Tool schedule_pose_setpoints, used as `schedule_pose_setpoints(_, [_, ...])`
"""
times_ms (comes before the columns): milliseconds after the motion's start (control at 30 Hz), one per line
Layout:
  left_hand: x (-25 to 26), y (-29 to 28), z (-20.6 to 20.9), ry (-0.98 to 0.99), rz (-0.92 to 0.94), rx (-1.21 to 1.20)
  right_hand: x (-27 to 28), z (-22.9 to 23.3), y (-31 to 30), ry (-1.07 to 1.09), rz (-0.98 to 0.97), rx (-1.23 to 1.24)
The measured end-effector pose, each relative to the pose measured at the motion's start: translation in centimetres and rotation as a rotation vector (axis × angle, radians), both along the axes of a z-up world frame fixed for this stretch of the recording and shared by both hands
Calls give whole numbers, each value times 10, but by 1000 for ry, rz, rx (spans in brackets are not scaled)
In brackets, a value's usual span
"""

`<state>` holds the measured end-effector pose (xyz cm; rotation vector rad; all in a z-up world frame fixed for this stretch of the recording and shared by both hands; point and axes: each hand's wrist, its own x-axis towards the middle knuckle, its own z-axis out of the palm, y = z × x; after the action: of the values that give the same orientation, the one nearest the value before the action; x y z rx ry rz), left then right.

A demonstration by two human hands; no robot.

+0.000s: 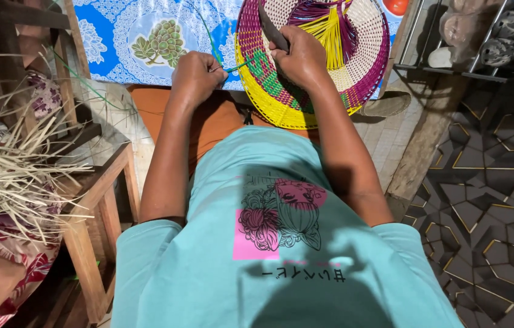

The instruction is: Weaving a colorful circular fan using thin fibers and a small weaving tool

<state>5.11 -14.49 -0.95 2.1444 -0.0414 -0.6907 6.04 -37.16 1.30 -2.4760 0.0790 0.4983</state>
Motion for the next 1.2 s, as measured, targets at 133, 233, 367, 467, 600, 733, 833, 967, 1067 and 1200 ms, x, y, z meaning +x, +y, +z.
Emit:
schedule_pose_setpoints(133, [1,-2,0,-4,10,24,0,0,0,-5,2,-12])
schedule_pose_setpoints(233, [1,-2,-1,-10,-1,48,0,-1,0,18,-7,-13])
schedule_pose_setpoints(367, [2,-3,1,-18,-8,60,0,-2,-1,-4,-3,-9])
schedule_pose_setpoints(467, [2,-3,3,-14,-3,57,0,-2,-1,-3,-9,1])
schedule_pose_setpoints(600, [3,-3,5,5,-4,64,0,-4,-2,-25,2,11])
schedule_pose_setpoints(733, [3,-3,2,-1,-3,55,-1,-5,-2,-12,2,6])
schedule_pose_setpoints(833, [3,-5,6,1,1,65,-3,-7,-3,-84,75,-13])
schedule_pose_setpoints(967, [5,-10,8,22,-107,266,-15,17,3,-101,113,-43])
schedule_pose_setpoints(1067, [2,-16,3,-69,-135,351,-28,42,14,-51,207,-228])
schedule_pose_setpoints(1200, [0,-35,-6,-254,-169,399,-31,52,30,233,423,-553])
